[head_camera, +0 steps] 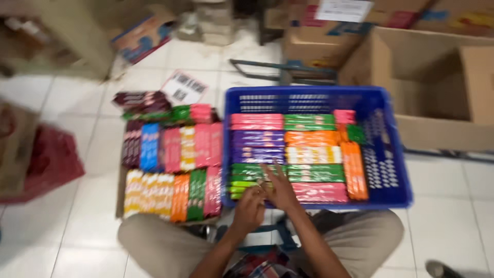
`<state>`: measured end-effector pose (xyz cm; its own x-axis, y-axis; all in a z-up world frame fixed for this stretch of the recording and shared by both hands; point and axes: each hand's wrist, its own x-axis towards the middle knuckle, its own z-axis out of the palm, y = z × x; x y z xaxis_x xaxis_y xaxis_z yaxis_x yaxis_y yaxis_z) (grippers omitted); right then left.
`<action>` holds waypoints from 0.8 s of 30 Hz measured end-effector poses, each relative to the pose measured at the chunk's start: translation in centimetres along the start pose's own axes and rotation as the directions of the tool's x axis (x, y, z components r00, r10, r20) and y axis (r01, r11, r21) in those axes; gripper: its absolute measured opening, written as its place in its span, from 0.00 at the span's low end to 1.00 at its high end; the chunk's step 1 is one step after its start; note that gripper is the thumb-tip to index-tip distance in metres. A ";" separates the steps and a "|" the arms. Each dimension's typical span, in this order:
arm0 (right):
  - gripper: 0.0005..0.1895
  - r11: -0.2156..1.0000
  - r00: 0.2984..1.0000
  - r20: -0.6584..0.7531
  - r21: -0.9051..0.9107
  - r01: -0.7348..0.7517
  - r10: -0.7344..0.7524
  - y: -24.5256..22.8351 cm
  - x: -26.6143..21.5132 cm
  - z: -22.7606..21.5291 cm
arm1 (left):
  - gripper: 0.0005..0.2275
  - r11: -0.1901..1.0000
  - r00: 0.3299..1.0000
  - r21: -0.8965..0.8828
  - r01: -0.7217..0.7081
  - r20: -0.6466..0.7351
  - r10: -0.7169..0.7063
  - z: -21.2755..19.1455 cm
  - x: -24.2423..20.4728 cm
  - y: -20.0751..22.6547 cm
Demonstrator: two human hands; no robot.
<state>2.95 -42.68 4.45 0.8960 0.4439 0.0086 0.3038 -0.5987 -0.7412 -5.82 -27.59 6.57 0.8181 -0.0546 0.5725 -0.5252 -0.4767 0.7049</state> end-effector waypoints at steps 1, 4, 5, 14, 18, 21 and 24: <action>0.31 1.000 0.999 0.033 0.005 0.023 -0.024 -1.9 0.6 2.1 | 0.13 0.999 0.999 0.024 0.022 -0.025 -0.022 -1.5 -1.3 -2.8; 0.27 0.982 0.982 0.057 -0.045 0.183 -0.180 -6.6 2.6 7.4 | 0.07 0.958 0.975 0.238 0.159 -0.188 -0.115 -7.4 -3.3 -9.7; 0.10 0.962 0.967 0.064 -0.105 0.253 -0.247 -7.7 3.6 8.9 | 0.06 0.927 0.965 0.302 0.223 -0.204 -0.166 -10.5 -2.9 -10.9; 0.09 0.783 0.957 -0.003 -0.576 0.235 -0.290 -11.4 6.3 14.7 | 0.26 0.415 0.678 0.559 0.718 -0.426 -0.599 -21.7 -8.5 -32.9; 0.13 0.753 0.949 -0.053 -0.623 0.213 -0.312 -10.7 6.7 15.3 | 0.41 0.157 0.502 0.645 0.748 -0.394 -0.770 -22.3 -4.2 -34.6; 0.11 0.729 0.938 -0.024 -0.637 0.252 -0.345 -10.2 6.4 15.4 | 0.43 0.034 0.480 0.702 0.711 -0.449 -0.754 -20.7 -2.4 -34.1; 0.09 0.740 0.941 0.009 -0.616 0.271 -0.338 -10.1 6.2 15.6 | 0.43 0.053 0.546 0.703 0.709 -0.501 -0.671 -18.9 -3.5 -34.9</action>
<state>0.36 -23.43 1.51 0.7378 0.6260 0.2528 0.6673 -0.7328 -0.1329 5.18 5.78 -12.15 0.6821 0.7296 0.0495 0.7173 -0.6806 0.1489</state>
